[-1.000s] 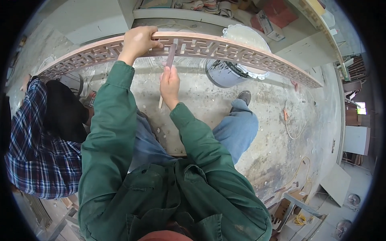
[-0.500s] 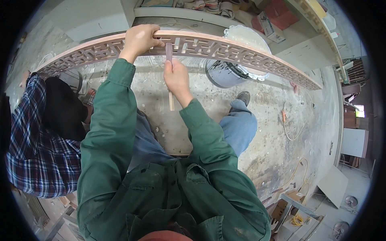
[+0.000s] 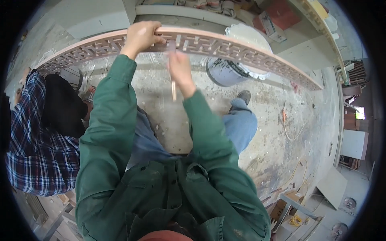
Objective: Sanding the edges and surface of a decorative wooden lattice strip.
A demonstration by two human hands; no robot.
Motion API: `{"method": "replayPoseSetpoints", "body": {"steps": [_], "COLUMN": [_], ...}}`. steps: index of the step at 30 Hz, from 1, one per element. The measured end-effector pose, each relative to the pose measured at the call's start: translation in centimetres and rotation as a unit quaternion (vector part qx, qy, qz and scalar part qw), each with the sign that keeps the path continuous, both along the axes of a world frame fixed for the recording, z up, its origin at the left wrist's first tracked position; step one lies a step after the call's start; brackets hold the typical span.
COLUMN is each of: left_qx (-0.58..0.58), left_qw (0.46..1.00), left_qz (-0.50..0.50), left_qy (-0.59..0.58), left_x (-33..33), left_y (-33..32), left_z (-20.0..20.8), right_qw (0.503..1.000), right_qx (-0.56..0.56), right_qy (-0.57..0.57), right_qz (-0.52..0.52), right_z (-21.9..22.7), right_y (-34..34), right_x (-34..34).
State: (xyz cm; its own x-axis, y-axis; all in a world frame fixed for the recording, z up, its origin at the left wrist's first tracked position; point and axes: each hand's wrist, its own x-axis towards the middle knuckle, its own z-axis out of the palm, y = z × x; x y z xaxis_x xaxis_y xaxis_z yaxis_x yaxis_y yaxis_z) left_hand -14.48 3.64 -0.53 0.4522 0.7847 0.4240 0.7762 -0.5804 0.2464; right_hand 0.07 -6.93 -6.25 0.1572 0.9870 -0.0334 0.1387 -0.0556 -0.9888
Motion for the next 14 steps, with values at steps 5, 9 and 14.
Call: {"method": "replayPoseSetpoints", "body": {"steps": [5, 9, 14], "left_qx": [-0.021, -0.022, 0.001], "left_qw": [1.000, 1.000, 1.000], "left_qz": [0.009, 0.013, -0.006], "left_qy": [0.006, 0.004, -0.004], "left_x": [-0.1, -0.5, -0.7], "left_y": [-0.3, -0.2, -0.1], "left_z": [0.2, -0.1, -0.3], "right_qw": [0.997, 0.996, 0.987], "right_qx": [-0.052, -0.066, -0.108], "right_qy": [0.052, 0.067, 0.114], "right_qz": [-0.006, 0.000, 0.041], "right_z": [0.9, -0.5, 0.9], "right_y": [2.1, -2.2, 3.5], "right_x": [0.3, -1.1, 0.8]}}
